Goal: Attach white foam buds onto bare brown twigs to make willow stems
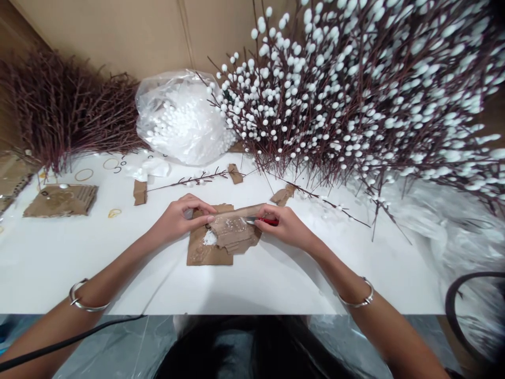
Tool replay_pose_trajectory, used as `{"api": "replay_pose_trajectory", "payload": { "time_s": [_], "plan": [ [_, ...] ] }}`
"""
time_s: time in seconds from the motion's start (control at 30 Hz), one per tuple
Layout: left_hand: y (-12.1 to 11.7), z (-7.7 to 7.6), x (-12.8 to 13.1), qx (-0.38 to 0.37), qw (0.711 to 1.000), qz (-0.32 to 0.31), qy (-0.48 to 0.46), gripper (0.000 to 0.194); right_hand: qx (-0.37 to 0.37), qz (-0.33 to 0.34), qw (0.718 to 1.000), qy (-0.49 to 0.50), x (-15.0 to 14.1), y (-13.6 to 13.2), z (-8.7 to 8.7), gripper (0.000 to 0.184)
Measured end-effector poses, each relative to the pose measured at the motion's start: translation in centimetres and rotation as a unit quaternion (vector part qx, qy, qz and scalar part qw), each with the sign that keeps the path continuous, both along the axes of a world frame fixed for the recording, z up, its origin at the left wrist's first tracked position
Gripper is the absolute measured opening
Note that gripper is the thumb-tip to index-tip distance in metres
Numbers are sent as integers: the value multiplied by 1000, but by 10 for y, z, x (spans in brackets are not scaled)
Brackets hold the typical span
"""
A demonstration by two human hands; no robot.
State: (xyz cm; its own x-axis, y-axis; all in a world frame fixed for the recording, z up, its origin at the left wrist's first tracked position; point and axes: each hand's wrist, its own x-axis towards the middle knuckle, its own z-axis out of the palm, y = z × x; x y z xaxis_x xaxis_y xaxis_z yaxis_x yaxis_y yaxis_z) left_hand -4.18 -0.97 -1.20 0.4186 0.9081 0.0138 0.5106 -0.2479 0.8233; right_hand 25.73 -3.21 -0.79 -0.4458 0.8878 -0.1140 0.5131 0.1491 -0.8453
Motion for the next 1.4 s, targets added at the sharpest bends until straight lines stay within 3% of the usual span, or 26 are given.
{"api": "replay_pose_trajectory", "payload": {
  "time_s": [0.43, 1.4],
  "plan": [
    [1, -7, 0, 9, 1000, 11, -11, 24, 10, 19, 1000, -4, -1, 1, -1, 20],
    [2, -5, 1, 1, 1000, 7, -27, 22, 40, -3, 999, -16, -8, 0, -7, 15]
  ]
}}
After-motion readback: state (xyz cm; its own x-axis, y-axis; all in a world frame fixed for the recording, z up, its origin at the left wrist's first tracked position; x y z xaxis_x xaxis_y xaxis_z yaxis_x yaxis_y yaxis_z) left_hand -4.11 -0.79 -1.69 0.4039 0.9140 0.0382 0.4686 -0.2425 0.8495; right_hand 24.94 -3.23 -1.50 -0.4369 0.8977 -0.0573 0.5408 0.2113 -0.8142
